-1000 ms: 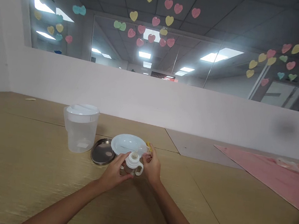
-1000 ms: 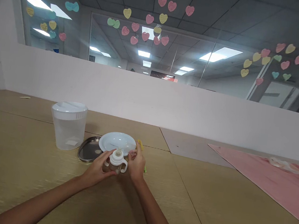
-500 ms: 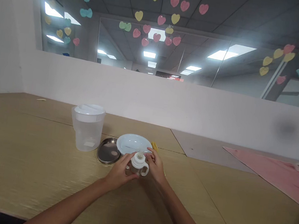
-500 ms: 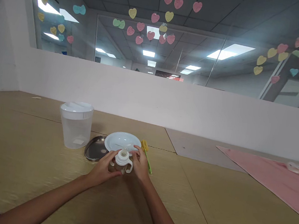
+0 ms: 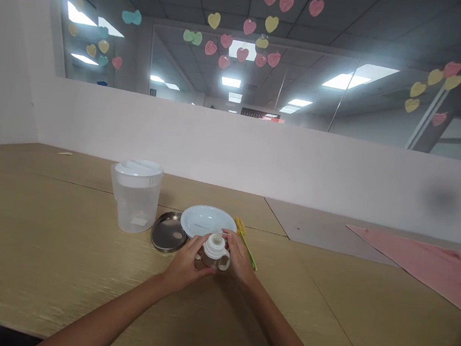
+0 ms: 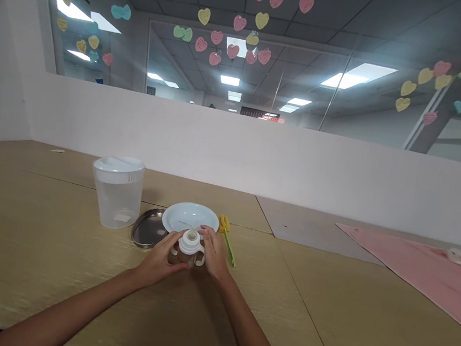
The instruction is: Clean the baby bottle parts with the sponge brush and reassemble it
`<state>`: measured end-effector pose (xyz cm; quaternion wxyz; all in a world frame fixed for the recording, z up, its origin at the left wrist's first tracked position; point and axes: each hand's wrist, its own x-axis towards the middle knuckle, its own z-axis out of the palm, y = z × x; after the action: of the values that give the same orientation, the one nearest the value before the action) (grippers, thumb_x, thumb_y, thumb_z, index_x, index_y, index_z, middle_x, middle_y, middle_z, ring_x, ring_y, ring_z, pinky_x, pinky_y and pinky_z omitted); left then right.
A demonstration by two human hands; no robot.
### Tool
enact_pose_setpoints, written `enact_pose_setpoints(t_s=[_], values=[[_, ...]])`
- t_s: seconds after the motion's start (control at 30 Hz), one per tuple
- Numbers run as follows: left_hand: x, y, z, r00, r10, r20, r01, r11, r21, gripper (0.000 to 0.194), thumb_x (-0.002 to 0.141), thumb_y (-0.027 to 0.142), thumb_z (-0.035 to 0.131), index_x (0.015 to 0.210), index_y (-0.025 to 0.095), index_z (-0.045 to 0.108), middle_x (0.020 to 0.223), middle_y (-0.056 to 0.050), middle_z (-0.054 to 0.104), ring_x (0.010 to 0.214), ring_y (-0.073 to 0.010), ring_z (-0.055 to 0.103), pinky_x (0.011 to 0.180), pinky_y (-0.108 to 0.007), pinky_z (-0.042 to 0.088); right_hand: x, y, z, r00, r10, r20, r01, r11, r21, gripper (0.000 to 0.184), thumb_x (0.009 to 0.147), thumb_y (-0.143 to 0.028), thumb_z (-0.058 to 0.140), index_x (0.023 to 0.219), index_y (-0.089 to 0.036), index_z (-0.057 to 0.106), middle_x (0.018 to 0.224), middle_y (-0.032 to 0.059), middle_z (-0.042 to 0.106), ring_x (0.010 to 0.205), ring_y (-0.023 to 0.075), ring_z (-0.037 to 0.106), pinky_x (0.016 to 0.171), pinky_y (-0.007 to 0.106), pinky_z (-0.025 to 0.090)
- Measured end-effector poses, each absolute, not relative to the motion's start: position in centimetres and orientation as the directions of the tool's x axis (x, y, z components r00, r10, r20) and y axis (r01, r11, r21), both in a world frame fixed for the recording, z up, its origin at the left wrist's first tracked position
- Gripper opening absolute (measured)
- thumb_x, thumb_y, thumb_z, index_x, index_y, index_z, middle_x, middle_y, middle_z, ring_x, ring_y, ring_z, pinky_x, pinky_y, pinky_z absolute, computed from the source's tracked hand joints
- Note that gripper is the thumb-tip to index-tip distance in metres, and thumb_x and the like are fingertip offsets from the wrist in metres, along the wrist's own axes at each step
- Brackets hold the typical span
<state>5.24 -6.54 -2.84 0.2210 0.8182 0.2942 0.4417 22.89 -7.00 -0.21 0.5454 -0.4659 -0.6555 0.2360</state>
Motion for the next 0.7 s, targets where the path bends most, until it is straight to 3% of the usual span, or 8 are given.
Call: enact_pose_setpoints(t_s=[0.3, 0.43, 0.57, 0.7], values=[[5.2, -6.5, -2.7, 0.441, 0.678, 0.588, 0.301, -0.729, 0.615, 0.076, 0.070, 0.038, 0.070, 0.135, 0.023, 0.034, 0.126, -0.011, 0.048, 0.113, -0.0247, 0.048, 0.091, -0.037, 0.045, 22.9, -7.2, -0.2, 0.033, 0.859, 0.512, 0.418, 0.453, -0.787, 0.046, 0.090, -0.050, 0.030, 0.104, -0.019, 0.062, 0.105, 0.0080, 0.064, 0.099, 0.0201, 0.058, 0.086, 0.034, 0.044], [5.2, -6.7, -2.6, 0.442, 0.689, 0.575, 0.290, -0.716, 0.635, 0.074, 0.070, 0.037, 0.069, 0.134, 0.023, 0.035, 0.126, -0.010, 0.049, 0.109, -0.0242, 0.051, 0.086, -0.035, 0.047, 23.0, -7.7, 0.5, 0.041, 0.804, 0.593, 0.449, 0.515, -0.730, 0.043, 0.090, -0.049, 0.033, 0.099, -0.019, 0.063, 0.102, 0.0069, 0.064, 0.098, 0.0203, 0.057, 0.086, 0.035, 0.043], [5.3, -6.6, -2.6, 0.422, 0.699, 0.577, 0.276, -0.706, 0.653, 0.073, 0.068, 0.032, 0.070, 0.133, 0.022, 0.037, 0.122, -0.010, 0.052, 0.104, -0.0233, 0.053, 0.085, -0.035, 0.048, 22.0, -8.9, 1.5, -0.055, 0.732, 0.679, 0.457, 0.623, -0.635, 0.032, 0.080, -0.046, 0.052, 0.095, -0.019, 0.062, 0.096, 0.0061, 0.063, 0.090, 0.0198, 0.057, 0.080, 0.032, 0.044], [5.4, -6.5, -2.5, 0.407, 0.708, 0.577, 0.278, -0.698, 0.660, 0.072, 0.063, 0.028, 0.072, 0.129, 0.020, 0.043, 0.119, -0.009, 0.056, 0.096, -0.0216, 0.056, 0.082, -0.034, 0.048, 21.0, -9.1, 1.7, 0.016, 0.744, 0.668, 0.515, 0.566, -0.644, 0.027, 0.066, -0.037, 0.070, 0.085, -0.019, 0.062, 0.088, 0.0049, 0.062, 0.081, 0.0190, 0.056, 0.074, 0.031, 0.046]])
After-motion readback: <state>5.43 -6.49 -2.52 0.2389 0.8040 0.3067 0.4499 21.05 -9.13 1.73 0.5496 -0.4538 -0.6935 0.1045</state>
